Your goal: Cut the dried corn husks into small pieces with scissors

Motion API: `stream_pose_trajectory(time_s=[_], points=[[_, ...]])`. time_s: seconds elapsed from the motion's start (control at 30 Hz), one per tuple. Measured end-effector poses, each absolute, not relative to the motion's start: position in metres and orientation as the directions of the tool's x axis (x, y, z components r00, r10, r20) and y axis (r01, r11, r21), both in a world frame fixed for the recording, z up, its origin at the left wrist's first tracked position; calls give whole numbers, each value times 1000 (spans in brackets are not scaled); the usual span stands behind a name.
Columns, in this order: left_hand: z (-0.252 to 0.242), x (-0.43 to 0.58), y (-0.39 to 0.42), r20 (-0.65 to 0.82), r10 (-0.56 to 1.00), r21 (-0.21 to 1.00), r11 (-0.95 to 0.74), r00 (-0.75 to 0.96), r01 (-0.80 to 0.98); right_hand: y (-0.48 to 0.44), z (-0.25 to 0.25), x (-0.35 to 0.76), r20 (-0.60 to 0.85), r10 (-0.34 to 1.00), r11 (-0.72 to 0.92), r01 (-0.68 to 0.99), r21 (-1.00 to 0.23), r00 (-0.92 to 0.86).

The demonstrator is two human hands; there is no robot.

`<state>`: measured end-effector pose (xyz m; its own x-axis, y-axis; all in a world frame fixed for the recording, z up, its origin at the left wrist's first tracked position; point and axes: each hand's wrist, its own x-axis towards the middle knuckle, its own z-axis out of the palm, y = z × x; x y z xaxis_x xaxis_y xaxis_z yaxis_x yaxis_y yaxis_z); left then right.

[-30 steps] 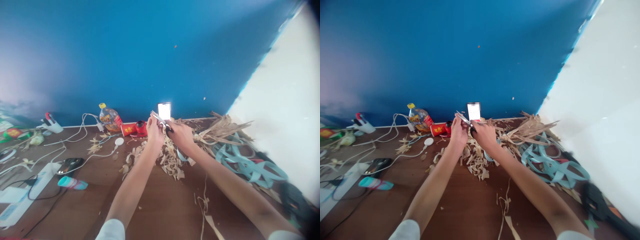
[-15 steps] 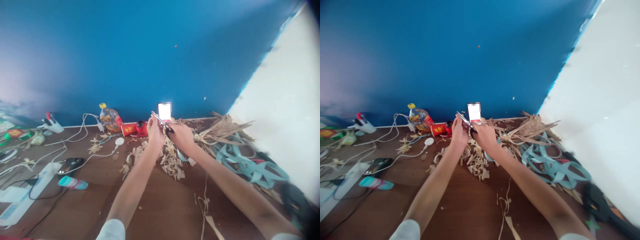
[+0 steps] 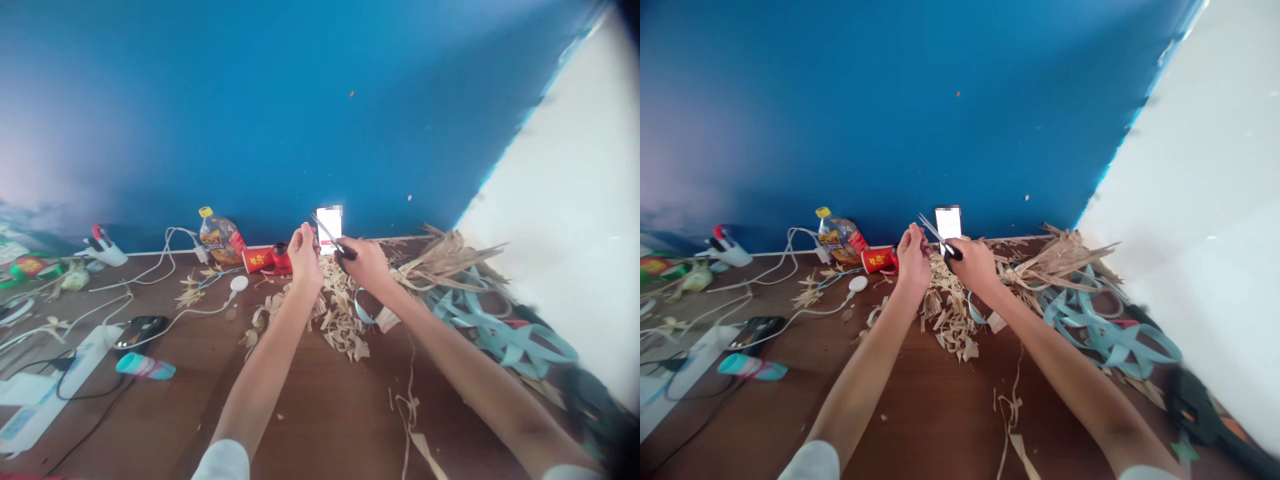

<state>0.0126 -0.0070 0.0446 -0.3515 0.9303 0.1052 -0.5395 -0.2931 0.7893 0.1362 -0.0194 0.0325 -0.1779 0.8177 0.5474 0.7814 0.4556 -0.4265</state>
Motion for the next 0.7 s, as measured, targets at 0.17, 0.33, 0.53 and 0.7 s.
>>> stream_pose_trajectory(time_s=[0.17,0.33,0.53,0.7], points=[[35,8,-2,315,896,857,-410,-314,-311,-17,34,139,542,812,526,676,-516,-218],[29,5,1,391,878,872,-449,-278,-193,-15,33,143,544,804,563,606,-562,-241],[30,-3,4,426,878,887,-453,-220,-90,-12,36,149,548,787,595,582,-555,-282],[36,-14,7,471,868,879,-476,-160,5,-10,40,156,542,789,595,582,-554,-290]])
